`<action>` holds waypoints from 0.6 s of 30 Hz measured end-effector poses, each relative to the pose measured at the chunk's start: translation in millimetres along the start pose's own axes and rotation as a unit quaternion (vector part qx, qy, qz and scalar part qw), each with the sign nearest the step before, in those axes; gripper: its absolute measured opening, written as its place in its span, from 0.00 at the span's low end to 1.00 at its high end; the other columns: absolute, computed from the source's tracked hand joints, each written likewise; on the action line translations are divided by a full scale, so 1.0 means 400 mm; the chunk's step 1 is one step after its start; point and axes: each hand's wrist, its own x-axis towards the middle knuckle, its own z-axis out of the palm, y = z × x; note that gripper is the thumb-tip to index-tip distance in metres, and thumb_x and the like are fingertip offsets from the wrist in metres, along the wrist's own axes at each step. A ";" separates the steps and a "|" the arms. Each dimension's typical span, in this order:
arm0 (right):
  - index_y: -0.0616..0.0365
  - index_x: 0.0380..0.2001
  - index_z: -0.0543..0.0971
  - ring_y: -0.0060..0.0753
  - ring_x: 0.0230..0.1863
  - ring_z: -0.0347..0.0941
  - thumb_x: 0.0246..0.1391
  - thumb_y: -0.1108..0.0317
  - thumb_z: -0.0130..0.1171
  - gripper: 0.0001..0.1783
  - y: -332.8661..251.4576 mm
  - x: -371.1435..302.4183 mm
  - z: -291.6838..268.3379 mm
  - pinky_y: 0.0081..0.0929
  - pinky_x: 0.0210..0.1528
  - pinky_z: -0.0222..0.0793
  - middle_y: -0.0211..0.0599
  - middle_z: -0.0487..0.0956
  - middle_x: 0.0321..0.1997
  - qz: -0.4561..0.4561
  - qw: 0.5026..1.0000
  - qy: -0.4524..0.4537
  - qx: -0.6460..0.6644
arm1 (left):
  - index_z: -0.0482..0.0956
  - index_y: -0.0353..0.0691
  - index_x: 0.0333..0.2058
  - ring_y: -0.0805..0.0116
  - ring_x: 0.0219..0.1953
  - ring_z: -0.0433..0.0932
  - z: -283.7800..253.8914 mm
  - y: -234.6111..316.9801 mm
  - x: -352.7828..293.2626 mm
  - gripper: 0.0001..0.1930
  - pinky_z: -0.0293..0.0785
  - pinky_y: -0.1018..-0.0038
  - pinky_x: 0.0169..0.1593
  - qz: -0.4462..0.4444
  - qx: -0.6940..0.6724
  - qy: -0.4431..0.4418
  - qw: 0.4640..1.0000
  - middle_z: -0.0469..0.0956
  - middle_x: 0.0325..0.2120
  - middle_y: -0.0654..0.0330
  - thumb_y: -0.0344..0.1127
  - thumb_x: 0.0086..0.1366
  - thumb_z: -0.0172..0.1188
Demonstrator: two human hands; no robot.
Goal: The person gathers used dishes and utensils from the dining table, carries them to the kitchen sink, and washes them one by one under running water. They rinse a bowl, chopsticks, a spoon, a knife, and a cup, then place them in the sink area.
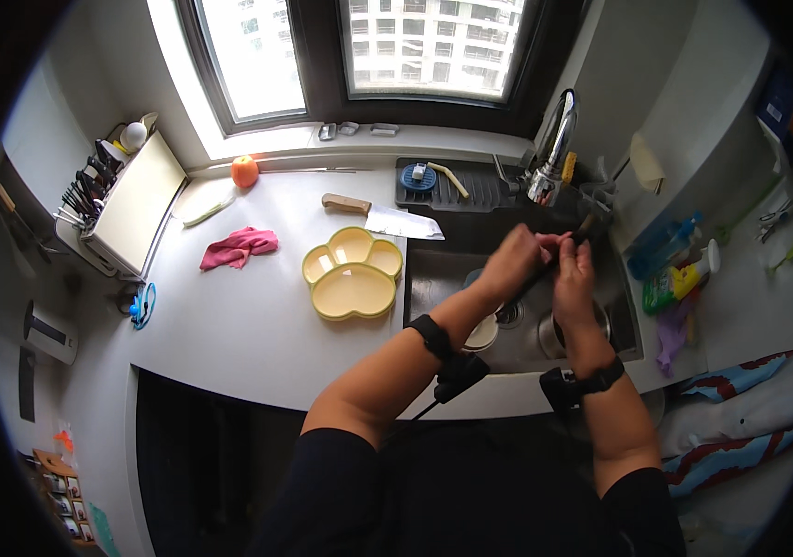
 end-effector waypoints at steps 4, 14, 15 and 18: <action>0.56 0.45 0.70 0.20 0.43 0.67 0.66 0.65 0.44 0.10 0.021 -0.060 0.156 0.21 0.49 0.63 0.31 0.73 0.44 0.001 1.000 -0.019 0.009 | 0.51 0.52 0.66 0.69 0.60 0.59 0.031 0.058 0.010 0.36 0.60 0.74 0.55 -0.063 -0.289 0.283 0.913 0.56 0.62 0.57 0.60 0.65 0.48; 0.56 0.69 0.44 0.33 0.74 0.33 0.66 0.42 0.26 0.38 -0.059 0.034 0.153 0.27 0.71 0.31 0.37 0.39 0.74 0.155 0.977 -0.129 0.068 | 0.46 0.47 0.67 0.67 0.69 0.42 0.090 0.021 -0.028 0.34 0.38 0.72 0.68 -0.025 -0.257 0.209 0.943 0.45 0.68 0.66 0.59 0.70 0.36; 0.57 0.68 0.44 0.33 0.73 0.34 0.66 0.43 0.25 0.37 -0.053 0.025 0.152 0.27 0.71 0.31 0.38 0.40 0.74 0.151 0.970 -0.180 0.062 | 0.46 0.47 0.68 0.67 0.69 0.42 0.059 0.021 -0.014 0.35 0.37 0.71 0.68 -0.022 -0.288 0.237 0.928 0.45 0.68 0.64 0.59 0.69 0.37; 0.58 0.68 0.45 0.30 0.73 0.36 0.67 0.44 0.25 0.36 0.027 -0.023 0.166 0.28 0.71 0.32 0.37 0.41 0.74 0.134 0.964 -0.215 0.080 | 0.40 0.48 0.68 0.62 0.69 0.40 0.006 0.077 -0.005 0.44 0.35 0.65 0.68 -0.070 -0.289 0.272 0.915 0.42 0.69 0.60 0.65 0.63 0.45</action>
